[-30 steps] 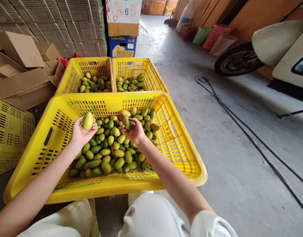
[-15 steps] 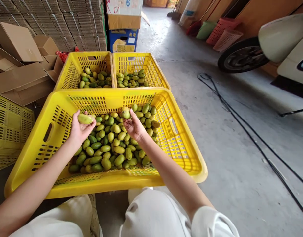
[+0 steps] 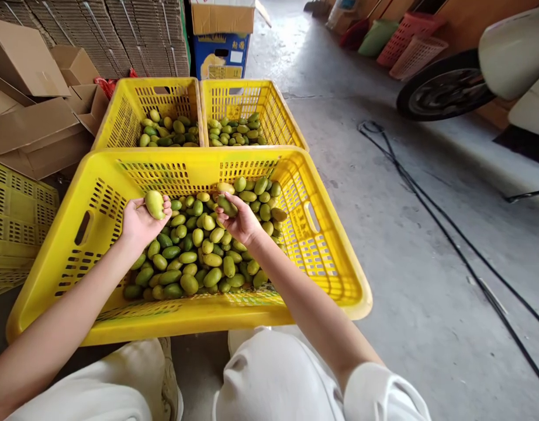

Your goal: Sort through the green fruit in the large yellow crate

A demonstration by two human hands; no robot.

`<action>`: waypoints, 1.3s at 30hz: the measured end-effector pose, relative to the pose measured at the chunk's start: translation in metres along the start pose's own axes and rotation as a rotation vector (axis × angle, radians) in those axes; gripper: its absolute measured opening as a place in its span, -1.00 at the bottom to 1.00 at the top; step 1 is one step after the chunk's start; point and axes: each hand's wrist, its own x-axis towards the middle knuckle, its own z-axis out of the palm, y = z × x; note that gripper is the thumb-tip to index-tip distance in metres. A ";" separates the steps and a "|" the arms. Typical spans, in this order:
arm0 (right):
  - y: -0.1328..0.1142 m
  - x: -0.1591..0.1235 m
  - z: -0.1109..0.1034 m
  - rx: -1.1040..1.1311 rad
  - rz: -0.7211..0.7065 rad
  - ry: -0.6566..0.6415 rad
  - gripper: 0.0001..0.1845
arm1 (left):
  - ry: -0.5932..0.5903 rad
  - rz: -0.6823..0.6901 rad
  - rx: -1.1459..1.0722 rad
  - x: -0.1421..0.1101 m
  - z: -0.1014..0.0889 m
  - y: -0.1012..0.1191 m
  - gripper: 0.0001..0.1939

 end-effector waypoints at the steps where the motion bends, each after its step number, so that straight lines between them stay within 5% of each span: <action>1: 0.000 -0.001 0.001 0.002 -0.002 0.007 -0.89 | -0.003 0.009 0.014 0.000 0.001 -0.001 -0.63; 4: 0.001 -0.001 0.003 -0.007 -0.003 0.000 -0.78 | -0.017 0.036 0.041 0.001 0.003 -0.002 -0.75; 9: 0.000 0.006 -0.004 -0.058 -0.087 -0.034 -0.90 | -0.076 0.110 0.036 0.008 -0.001 -0.003 -0.88; 14: -0.007 0.004 -0.007 0.010 -0.034 -0.013 -0.69 | -0.145 0.138 0.068 0.011 -0.006 -0.003 -0.79; 19: -0.011 -0.002 -0.004 0.082 -0.024 0.043 -0.93 | -0.144 0.112 0.031 0.009 -0.006 -0.002 -0.62; 21: -0.011 -0.001 -0.005 0.042 -0.027 0.005 -0.84 | -0.114 0.084 -0.011 0.008 -0.006 0.000 -0.59; 29: -0.009 0.003 -0.009 -0.086 -0.068 -0.100 -0.74 | -0.107 0.009 0.050 0.003 -0.003 0.002 -0.89; 35: -0.008 0.000 0.001 -0.149 -0.173 -0.052 -0.95 | -0.129 -0.019 0.106 0.004 -0.004 -0.004 -0.76; 39: -0.012 -0.001 -0.001 -0.178 -0.238 -0.019 -0.81 | -0.177 0.042 0.177 0.008 -0.006 -0.008 -0.78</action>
